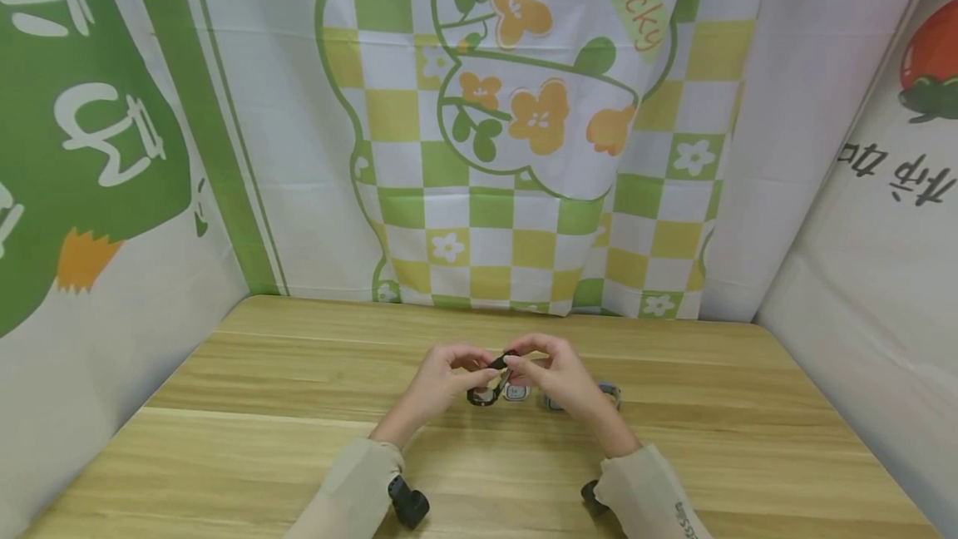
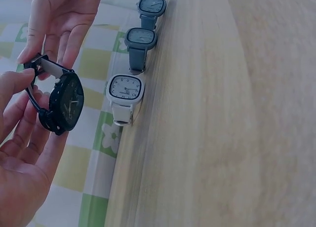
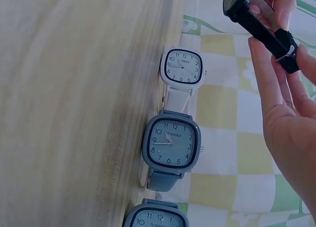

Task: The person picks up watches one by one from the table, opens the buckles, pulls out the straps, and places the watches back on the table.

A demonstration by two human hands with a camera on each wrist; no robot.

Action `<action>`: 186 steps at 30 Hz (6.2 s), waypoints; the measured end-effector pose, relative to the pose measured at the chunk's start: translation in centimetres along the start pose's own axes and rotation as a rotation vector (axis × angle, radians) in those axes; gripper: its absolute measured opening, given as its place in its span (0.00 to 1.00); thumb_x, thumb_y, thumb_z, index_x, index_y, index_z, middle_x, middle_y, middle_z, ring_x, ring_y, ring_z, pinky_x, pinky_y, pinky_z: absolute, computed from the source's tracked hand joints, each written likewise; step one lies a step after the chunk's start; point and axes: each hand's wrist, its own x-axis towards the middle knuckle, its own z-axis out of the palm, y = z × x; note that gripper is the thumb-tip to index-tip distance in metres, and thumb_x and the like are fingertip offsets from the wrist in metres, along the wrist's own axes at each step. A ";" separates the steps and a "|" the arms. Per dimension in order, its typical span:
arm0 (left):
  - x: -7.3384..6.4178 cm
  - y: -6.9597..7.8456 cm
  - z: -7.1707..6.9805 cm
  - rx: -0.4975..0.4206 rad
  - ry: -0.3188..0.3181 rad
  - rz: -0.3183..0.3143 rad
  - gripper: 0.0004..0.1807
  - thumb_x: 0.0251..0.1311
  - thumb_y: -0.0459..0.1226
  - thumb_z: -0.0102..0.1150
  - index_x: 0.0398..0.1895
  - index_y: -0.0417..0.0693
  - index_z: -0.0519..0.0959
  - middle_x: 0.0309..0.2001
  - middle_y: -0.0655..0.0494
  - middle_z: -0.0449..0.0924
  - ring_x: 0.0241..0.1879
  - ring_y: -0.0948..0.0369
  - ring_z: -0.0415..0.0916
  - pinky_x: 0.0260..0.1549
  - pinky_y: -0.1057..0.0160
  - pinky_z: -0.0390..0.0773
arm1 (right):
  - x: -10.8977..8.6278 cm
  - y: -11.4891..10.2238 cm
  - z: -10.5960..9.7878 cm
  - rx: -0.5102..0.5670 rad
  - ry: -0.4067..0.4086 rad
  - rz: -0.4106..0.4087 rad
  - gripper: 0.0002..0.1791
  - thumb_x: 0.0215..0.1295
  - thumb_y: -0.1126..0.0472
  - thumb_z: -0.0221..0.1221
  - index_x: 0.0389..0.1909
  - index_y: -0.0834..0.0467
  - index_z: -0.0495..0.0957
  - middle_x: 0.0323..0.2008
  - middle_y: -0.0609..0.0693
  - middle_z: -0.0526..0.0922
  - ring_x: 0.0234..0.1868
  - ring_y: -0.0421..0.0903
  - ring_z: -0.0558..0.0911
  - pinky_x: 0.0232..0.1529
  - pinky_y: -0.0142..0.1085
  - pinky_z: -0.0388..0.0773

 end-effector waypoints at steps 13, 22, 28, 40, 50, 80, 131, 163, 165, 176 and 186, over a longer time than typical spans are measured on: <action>0.0 -0.2 -0.1 -0.005 -0.002 0.001 0.09 0.67 0.34 0.71 0.46 0.37 0.88 0.38 0.49 0.89 0.36 0.55 0.87 0.35 0.63 0.86 | 0.0 -0.2 0.1 0.030 0.024 0.007 0.11 0.78 0.73 0.55 0.54 0.77 0.74 0.51 0.65 0.78 0.45 0.55 0.90 0.51 0.45 0.87; 0.1 -0.4 0.0 -0.011 0.001 -0.006 0.09 0.67 0.32 0.70 0.45 0.34 0.87 0.38 0.43 0.88 0.37 0.50 0.87 0.36 0.62 0.87 | 0.0 -0.1 -0.2 0.057 0.010 -0.003 0.14 0.79 0.73 0.54 0.57 0.79 0.72 0.54 0.68 0.76 0.46 0.51 0.90 0.53 0.48 0.86; 0.0 -0.2 0.1 -0.009 0.005 -0.008 0.08 0.66 0.32 0.71 0.44 0.34 0.88 0.38 0.43 0.88 0.37 0.48 0.87 0.35 0.62 0.87 | -0.1 -0.3 -0.2 -0.013 -0.004 -0.024 0.18 0.79 0.68 0.58 0.61 0.77 0.75 0.54 0.70 0.78 0.47 0.61 0.89 0.50 0.47 0.88; -0.1 0.0 0.1 0.007 0.009 -0.009 0.08 0.66 0.33 0.72 0.44 0.36 0.88 0.38 0.43 0.88 0.38 0.46 0.86 0.34 0.64 0.86 | -0.1 -0.6 0.0 -0.038 0.018 -0.042 0.14 0.78 0.71 0.57 0.56 0.79 0.76 0.52 0.70 0.79 0.49 0.64 0.89 0.51 0.46 0.87; 0.2 -0.1 0.1 -0.010 0.001 -0.010 0.09 0.65 0.31 0.72 0.44 0.34 0.88 0.37 0.44 0.89 0.37 0.46 0.87 0.33 0.64 0.86 | 0.0 -0.3 -0.1 -0.004 0.043 -0.056 0.14 0.78 0.72 0.57 0.56 0.79 0.76 0.53 0.70 0.79 0.50 0.64 0.88 0.53 0.53 0.84; 0.0 0.0 0.0 0.040 0.025 0.004 0.08 0.64 0.31 0.72 0.43 0.36 0.89 0.38 0.47 0.89 0.36 0.61 0.82 0.33 0.67 0.82 | 0.2 -0.3 0.0 -0.005 0.132 -0.092 0.11 0.79 0.71 0.55 0.55 0.74 0.73 0.50 0.71 0.82 0.45 0.38 0.87 0.51 0.39 0.87; -0.1 1.0 0.7 0.149 0.057 0.009 0.09 0.68 0.35 0.70 0.48 0.42 0.88 0.39 0.50 0.88 0.35 0.63 0.80 0.36 0.65 0.81 | 0.1 -0.9 -0.5 -0.065 0.174 -0.196 0.10 0.77 0.73 0.56 0.55 0.71 0.74 0.46 0.71 0.83 0.39 0.46 0.88 0.47 0.49 0.89; 0.0 1.0 0.9 0.092 -0.047 0.050 0.07 0.73 0.35 0.63 0.47 0.39 0.81 0.43 0.43 0.84 0.33 0.61 0.74 0.32 0.66 0.75 | 0.2 -0.8 -0.8 -0.011 0.155 -0.185 0.12 0.79 0.71 0.55 0.58 0.72 0.73 0.48 0.73 0.82 0.41 0.39 0.86 0.48 0.39 0.88; 0.0 0.9 0.9 0.095 -0.045 0.049 0.06 0.73 0.34 0.63 0.46 0.40 0.81 0.42 0.44 0.84 0.32 0.61 0.74 0.31 0.66 0.75 | 0.2 -0.8 -0.8 -0.006 0.157 -0.178 0.12 0.80 0.71 0.54 0.58 0.71 0.73 0.49 0.73 0.82 0.41 0.39 0.86 0.48 0.39 0.88; 0.0 1.4 1.2 0.112 -0.001 0.028 0.06 0.77 0.36 0.59 0.42 0.43 0.82 0.41 0.47 0.84 0.29 0.61 0.77 0.27 0.64 0.81 | 0.1 -0.9 -0.7 0.015 0.172 -0.162 0.12 0.79 0.72 0.55 0.58 0.72 0.73 0.48 0.72 0.82 0.41 0.39 0.86 0.48 0.39 0.88; -0.1 1.5 1.2 0.125 0.022 0.029 0.06 0.77 0.36 0.59 0.45 0.42 0.83 0.43 0.46 0.85 0.30 0.60 0.79 0.29 0.63 0.83 | 0.1 -1.0 -0.6 0.016 0.176 -0.162 0.12 0.79 0.72 0.55 0.58 0.72 0.73 0.49 0.72 0.82 0.41 0.39 0.86 0.48 0.40 0.89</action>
